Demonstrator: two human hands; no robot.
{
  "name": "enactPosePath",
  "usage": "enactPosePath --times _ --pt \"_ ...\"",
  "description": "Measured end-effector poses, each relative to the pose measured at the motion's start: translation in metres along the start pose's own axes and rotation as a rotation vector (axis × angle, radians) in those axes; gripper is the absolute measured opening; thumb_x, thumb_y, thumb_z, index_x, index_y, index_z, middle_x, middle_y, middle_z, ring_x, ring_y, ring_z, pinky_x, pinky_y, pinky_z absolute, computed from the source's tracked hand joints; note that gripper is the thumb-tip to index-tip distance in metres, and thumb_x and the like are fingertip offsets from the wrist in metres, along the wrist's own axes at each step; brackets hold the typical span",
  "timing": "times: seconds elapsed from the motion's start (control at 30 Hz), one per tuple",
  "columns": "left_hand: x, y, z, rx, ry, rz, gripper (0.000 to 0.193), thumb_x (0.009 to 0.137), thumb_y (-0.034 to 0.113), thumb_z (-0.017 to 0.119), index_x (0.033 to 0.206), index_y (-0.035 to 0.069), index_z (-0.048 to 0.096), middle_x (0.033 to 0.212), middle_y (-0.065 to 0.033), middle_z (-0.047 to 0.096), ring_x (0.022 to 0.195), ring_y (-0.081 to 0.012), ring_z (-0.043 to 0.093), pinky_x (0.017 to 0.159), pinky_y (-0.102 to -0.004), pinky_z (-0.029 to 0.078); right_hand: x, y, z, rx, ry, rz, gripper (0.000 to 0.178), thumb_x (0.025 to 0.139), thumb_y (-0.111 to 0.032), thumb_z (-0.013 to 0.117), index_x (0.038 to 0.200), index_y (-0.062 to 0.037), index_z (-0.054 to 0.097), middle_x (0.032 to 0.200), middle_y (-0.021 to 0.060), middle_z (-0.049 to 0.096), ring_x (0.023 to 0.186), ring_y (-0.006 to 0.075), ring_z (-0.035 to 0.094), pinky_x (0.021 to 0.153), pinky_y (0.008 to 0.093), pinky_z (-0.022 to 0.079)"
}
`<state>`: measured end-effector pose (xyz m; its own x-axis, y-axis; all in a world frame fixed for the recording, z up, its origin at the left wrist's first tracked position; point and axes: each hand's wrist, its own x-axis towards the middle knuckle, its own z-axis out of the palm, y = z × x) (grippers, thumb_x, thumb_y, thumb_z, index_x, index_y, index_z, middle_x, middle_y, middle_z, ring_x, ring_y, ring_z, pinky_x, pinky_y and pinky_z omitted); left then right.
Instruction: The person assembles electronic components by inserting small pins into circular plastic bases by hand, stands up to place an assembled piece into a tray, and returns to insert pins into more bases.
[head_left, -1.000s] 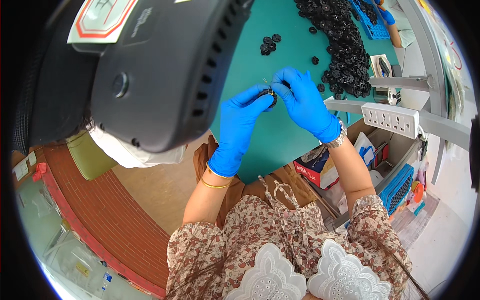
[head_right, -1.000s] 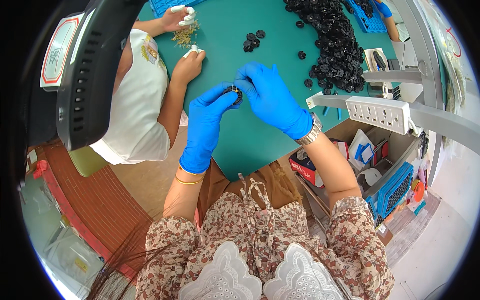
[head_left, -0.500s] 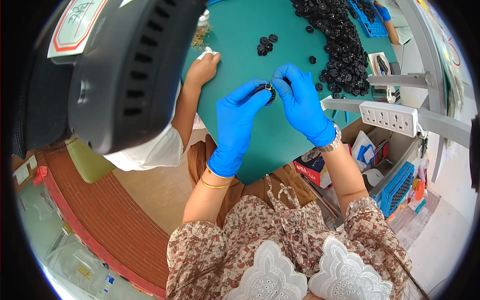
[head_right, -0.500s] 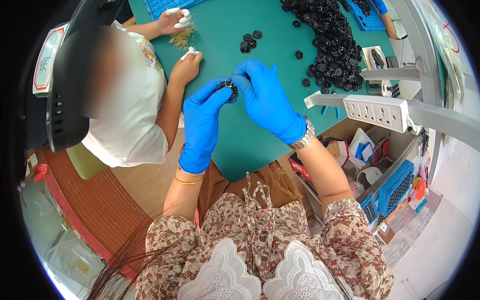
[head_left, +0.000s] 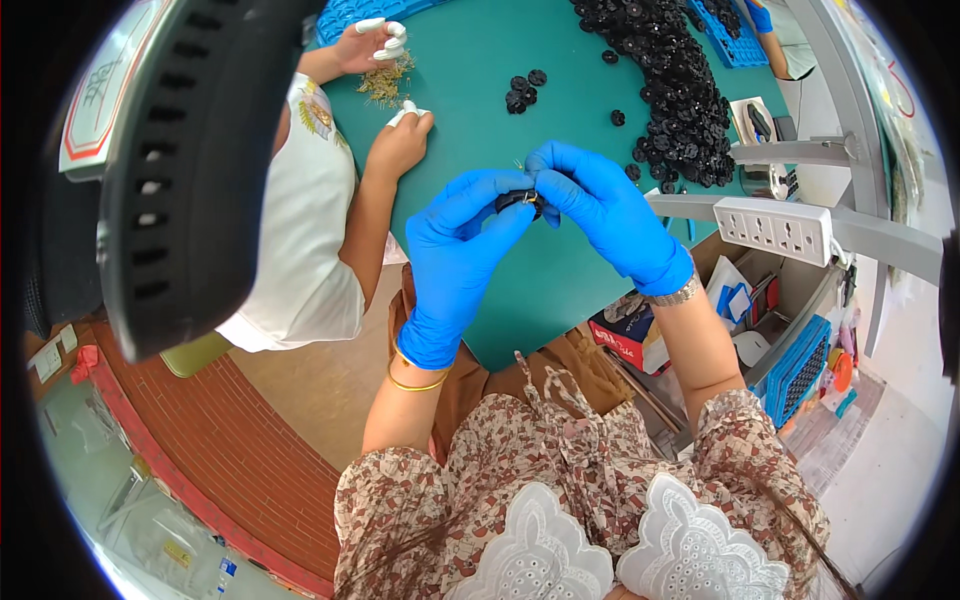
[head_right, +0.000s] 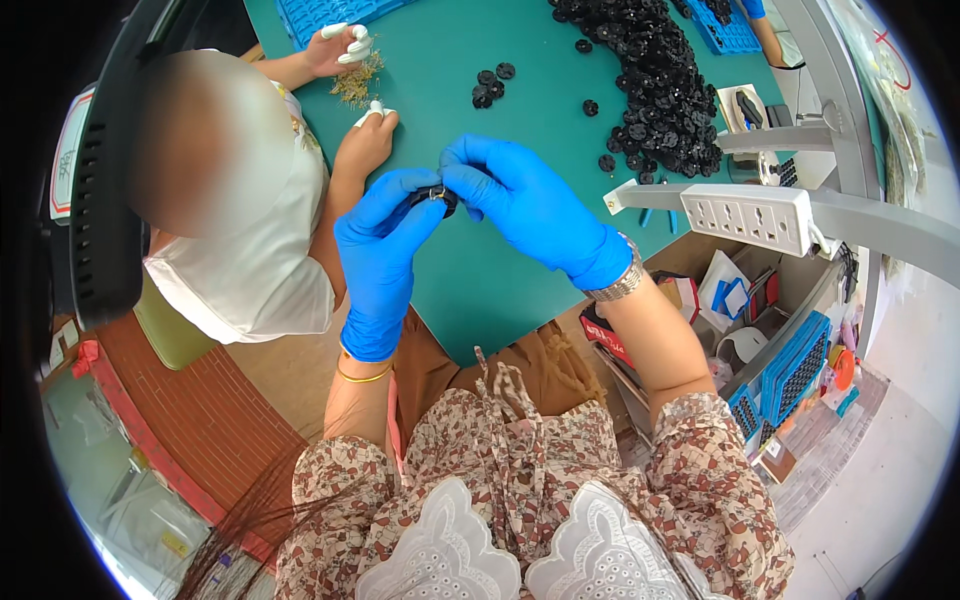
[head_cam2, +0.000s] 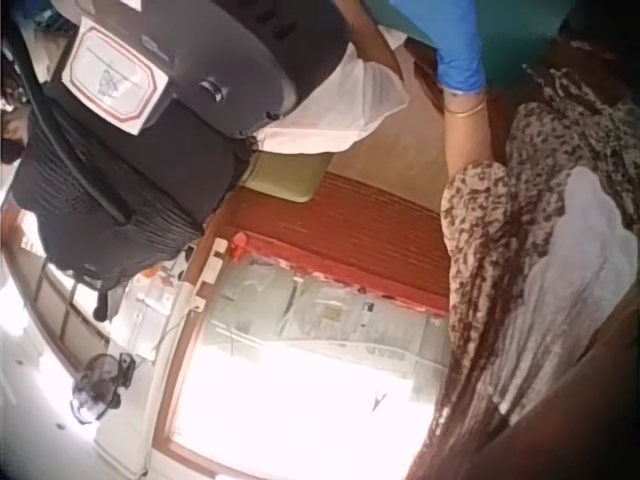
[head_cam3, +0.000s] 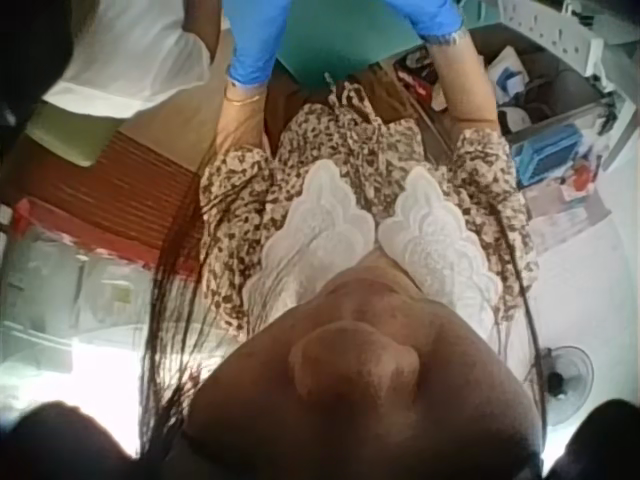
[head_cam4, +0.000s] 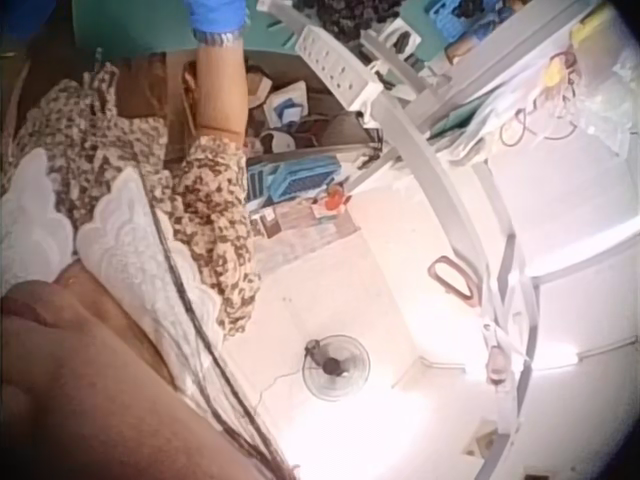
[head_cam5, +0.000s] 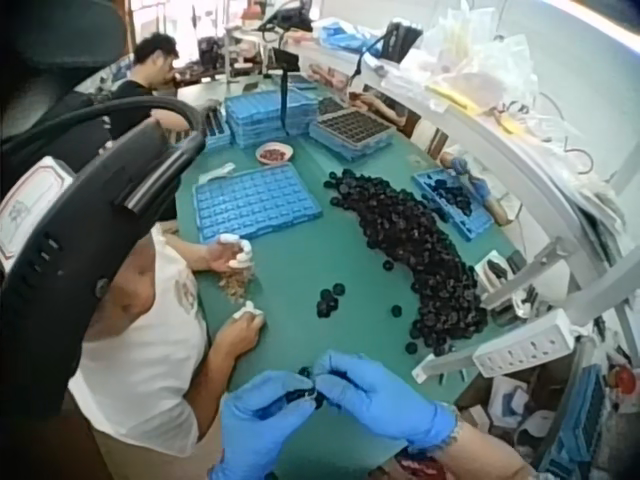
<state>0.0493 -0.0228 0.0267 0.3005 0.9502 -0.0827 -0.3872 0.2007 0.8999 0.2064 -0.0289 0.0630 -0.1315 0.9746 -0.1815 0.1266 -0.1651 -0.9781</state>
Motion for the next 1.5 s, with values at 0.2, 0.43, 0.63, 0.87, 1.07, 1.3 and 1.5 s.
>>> enactPosePath --times 0.2,0.43,0.63,0.87,1.07,1.3,1.5 --pt "0.000 0.013 -0.005 0.198 -0.100 0.044 0.025 0.075 -0.006 0.061 0.099 0.000 0.064 0.091 -0.0045 0.061 0.083 -0.0100 0.057 0.076 -0.0225 0.047 0.003 -0.006 -0.013 0.094 -0.226 0.206 0.023 0.090 -0.026 0.051 0.087 -0.0037 0.055 0.069 -0.0013 0.049 0.063 0.0059 0.045 0.059 0.0200 0.040" --pt "-0.007 0.018 -0.007 0.219 -0.055 0.065 0.031 0.073 -0.006 0.064 0.103 0.001 0.062 0.092 -0.0064 0.063 0.084 -0.0128 0.060 0.077 -0.0241 0.049 0.000 -0.003 -0.005 0.436 -0.107 0.337 0.025 0.083 -0.020 0.063 0.096 -0.0021 0.051 0.082 0.0004 0.051 0.072 0.0084 0.052 0.064 0.0216 0.044" --pt "-0.011 0.006 -0.010 0.199 -0.087 0.174 0.031 0.075 -0.008 0.063 0.104 -0.002 0.055 0.095 -0.0093 0.062 0.085 -0.0144 0.060 0.077 -0.0261 0.050 -0.002 -0.001 -0.009 0.600 -0.187 0.472 0.032 0.081 -0.012 0.064 0.107 -0.0063 0.047 0.098 -0.0020 0.049 0.085 0.0046 0.051 0.068 0.0186 0.045" --pt "-0.024 0.007 -0.002 0.060 0.032 0.066 0.024 0.074 -0.013 0.061 0.089 0.001 0.049 0.097 -0.0108 0.056 0.086 -0.0155 0.058 0.077 -0.0264 0.049 -0.002 0.010 -0.005 0.840 -0.232 0.580 0.029 0.083 -0.003 0.057 0.110 -0.0017 0.045 0.100 0.0041 0.053 0.090 0.0093 0.055 0.071 0.0207 0.049" --pt "-0.018 0.003 -0.006 0.270 -0.113 0.428 0.019 0.071 -0.009 0.064 0.085 0.001 0.058 0.095 -0.0115 0.057 0.089 -0.0237 0.061 0.076 -0.0317 0.051 -0.015 0.016 0.005 1.158 -0.262 0.549 0.025 0.082 -0.002 0.059 0.104 -0.0001 0.047 0.092 0.0049 0.055 0.083 0.0107 0.060 0.070 0.0195 0.052" --pt "-0.025 0.020 -0.013 0.366 -0.270 0.624 0.018 0.066 -0.008 0.064 0.082 -0.001 0.059 0.093 -0.0144 0.058 0.087 -0.0284 0.061 0.075 -0.0354 0.051 -0.040 -0.002 0.006 0.609 -0.064 0.060 0.022 0.079 -0.004 0.064 0.099 -0.0020 0.054 0.097 0.0082 0.058 0.081 0.0139 0.061 0.065 0.0224 0.050" --pt "-0.021 0.026 -0.012 0.447 -0.367 0.702 0.019 0.065 -0.007 0.065 0.082 -0.003 0.060 0.091 -0.0172 0.059 0.087 -0.0311 0.060 0.074 -0.0382 0.052 -0.051 -0.024 -0.009 -0.430 -0.027 -0.552 0.022 0.060 -0.002 0.074 0.080 -0.0100 0.068 0.080 0.0044 0.061 0.068 0.0171 0.059 0.056 0.0255 0.045"
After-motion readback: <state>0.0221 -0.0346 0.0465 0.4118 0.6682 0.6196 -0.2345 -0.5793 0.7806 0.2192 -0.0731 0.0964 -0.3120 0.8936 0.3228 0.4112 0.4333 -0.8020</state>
